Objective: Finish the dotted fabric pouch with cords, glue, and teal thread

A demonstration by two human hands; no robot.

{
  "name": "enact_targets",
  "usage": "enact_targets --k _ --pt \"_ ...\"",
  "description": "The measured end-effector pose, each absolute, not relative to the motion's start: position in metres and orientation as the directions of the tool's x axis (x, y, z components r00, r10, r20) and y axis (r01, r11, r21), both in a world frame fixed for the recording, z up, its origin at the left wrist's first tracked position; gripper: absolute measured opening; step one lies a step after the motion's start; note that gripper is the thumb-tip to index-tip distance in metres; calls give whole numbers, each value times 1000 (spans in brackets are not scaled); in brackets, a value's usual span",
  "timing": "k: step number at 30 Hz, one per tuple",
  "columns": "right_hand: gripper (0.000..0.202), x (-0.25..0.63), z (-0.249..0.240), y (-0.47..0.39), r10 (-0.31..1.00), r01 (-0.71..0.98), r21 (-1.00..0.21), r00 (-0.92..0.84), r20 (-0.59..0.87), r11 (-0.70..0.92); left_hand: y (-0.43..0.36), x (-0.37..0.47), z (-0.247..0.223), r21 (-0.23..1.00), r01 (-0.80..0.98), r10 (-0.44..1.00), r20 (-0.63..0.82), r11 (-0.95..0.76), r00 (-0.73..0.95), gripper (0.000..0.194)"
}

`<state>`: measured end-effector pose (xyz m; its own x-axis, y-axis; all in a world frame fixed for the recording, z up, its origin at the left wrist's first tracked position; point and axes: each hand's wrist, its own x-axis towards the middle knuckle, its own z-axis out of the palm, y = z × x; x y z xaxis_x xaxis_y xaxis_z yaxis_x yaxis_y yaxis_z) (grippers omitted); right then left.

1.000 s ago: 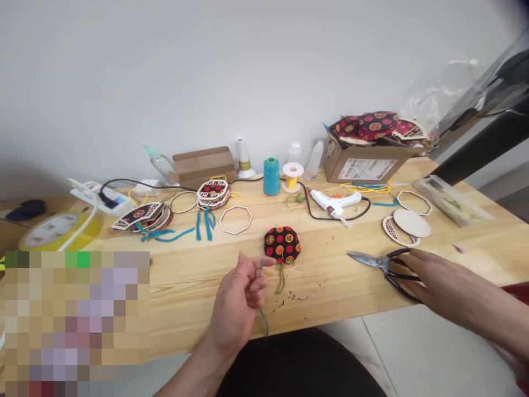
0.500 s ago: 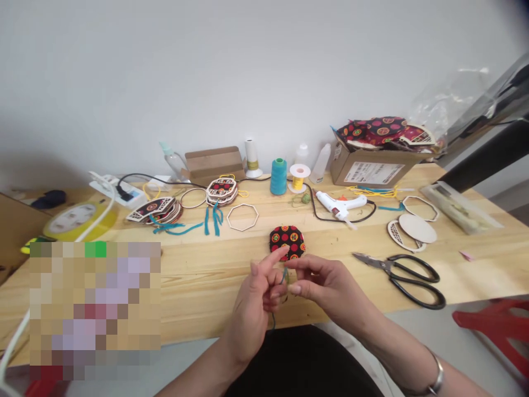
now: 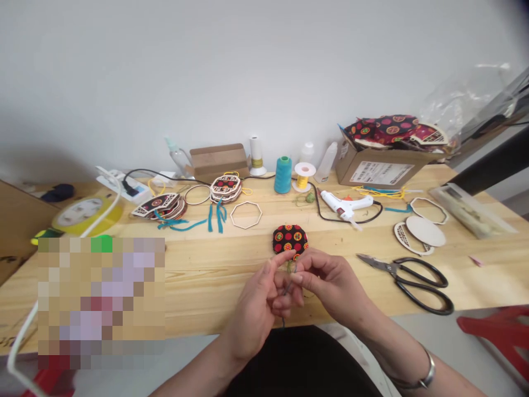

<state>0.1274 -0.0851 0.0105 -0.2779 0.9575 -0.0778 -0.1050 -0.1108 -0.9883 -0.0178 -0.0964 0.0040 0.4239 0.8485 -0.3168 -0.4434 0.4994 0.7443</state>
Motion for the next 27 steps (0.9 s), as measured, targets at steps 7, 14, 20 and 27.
enact_targets --k 7,14,20,27 --pt "19 133 8 -83 987 66 -997 -162 19 30 -96 -15 9 687 -431 804 -426 586 414 33" --pt "19 141 11 -83 978 253 -953 -166 128 168 -93 -10 6 815 -258 828 -405 519 388 22" --pt "13 145 10 -77 974 295 -939 -189 126 178 -92 -10 2 913 -92 870 -343 397 354 20" --pt "19 183 9 -72 936 681 -647 -309 171 343 -84 3 1 896 -204 912 -355 394 204 17"
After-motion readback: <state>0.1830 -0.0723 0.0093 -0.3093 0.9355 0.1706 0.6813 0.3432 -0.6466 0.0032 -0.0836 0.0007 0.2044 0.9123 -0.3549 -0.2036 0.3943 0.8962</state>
